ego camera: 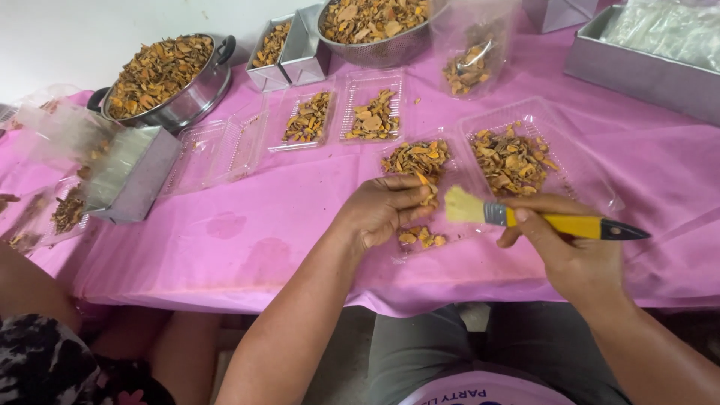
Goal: Packaging dried leaves into plastic containers and bags using a brush and a small cup for portioning.
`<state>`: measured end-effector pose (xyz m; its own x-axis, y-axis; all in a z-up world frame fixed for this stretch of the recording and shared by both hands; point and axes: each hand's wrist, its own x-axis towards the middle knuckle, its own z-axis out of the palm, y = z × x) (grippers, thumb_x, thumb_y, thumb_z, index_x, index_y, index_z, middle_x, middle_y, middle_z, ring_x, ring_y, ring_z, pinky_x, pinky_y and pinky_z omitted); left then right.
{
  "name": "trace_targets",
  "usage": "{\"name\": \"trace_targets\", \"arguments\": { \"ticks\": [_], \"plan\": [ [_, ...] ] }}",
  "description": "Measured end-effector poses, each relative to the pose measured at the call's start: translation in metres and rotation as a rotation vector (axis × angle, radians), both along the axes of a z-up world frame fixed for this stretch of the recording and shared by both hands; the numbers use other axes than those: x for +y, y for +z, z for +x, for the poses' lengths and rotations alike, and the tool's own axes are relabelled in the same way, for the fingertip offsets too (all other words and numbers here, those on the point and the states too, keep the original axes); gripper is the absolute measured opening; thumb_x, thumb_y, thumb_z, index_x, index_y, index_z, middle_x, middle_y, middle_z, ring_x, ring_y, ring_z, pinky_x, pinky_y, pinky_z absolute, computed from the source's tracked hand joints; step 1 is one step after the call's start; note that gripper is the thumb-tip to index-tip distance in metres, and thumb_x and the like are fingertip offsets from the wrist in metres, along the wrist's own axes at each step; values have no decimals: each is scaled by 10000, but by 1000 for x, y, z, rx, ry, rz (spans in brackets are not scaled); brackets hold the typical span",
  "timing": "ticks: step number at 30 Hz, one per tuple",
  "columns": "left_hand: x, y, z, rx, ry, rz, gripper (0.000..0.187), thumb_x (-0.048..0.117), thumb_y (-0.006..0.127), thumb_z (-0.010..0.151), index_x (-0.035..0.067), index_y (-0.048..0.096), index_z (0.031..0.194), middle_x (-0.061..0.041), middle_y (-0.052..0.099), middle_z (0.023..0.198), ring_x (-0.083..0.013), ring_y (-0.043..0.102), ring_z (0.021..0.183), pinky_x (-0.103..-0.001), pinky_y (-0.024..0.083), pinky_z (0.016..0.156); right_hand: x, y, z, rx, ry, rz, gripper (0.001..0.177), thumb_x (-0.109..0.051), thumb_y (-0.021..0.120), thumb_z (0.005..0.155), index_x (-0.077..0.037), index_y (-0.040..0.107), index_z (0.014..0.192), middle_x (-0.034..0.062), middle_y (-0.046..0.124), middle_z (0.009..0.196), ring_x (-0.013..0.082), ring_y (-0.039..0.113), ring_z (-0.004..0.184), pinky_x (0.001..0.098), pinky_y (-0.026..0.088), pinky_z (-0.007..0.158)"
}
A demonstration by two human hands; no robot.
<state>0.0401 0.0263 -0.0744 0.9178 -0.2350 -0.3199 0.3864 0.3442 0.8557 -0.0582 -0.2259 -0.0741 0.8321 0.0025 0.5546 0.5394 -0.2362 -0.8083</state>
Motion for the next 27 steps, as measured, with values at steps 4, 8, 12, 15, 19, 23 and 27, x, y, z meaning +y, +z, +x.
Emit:
{"name": "trace_targets", "arguments": {
  "ticks": [4,8,12,15,19,23,27],
  "plan": [
    [-12,-10,2,52,69,-59,196,-121,686,884,-60,659,1068,-198,729,1024,-308,726,965,-386,646,892,12,9,-3,-99,12,104,189,-21,549,1040,89,649,1157,173,718,800,242,708,841,350,543,941],
    [-19,-22,5,39,82,-6,205,-116,664,912,-13,716,1081,-165,744,973,-251,712,800,-310,621,702,17,2,-3,-109,77,80,156,-57,617,991,-14,693,1121,92,753,809,172,747,783,312,593,894],
    [-20,-3,-7,81,163,-56,194,-117,722,855,-34,684,1027,-188,743,965,-291,742,843,-355,665,781,7,9,-9,8,26,50,193,-68,634,970,3,717,1129,99,755,777,177,755,705,289,611,757],
    [-23,-9,-3,70,130,-65,194,-86,702,887,-27,689,1072,-152,711,994,-355,733,953,-370,648,862,15,36,-7,-210,-35,6,139,-9,575,1043,55,687,1097,105,726,821,205,702,870,324,557,868],
    [-26,-8,-2,12,117,-33,253,-123,585,957,-55,682,1180,-214,734,1106,-287,725,941,-326,635,862,9,10,9,-75,50,24,189,-111,606,1011,-26,710,1144,51,759,739,135,728,760,292,516,909],
    [-20,-7,-3,47,151,72,236,-92,710,878,37,695,1075,-120,728,916,-239,698,746,-340,618,641,5,17,8,-25,83,-35,198,-136,604,983,-22,751,1049,35,764,657,136,730,681,296,555,818],
    [-30,8,-19,29,118,157,199,-118,710,887,23,723,1027,-187,730,875,-268,727,701,-503,647,538,6,16,22,53,15,206,185,-33,616,998,109,689,1092,202,707,690,250,710,601,325,632,668]
  ]
}}
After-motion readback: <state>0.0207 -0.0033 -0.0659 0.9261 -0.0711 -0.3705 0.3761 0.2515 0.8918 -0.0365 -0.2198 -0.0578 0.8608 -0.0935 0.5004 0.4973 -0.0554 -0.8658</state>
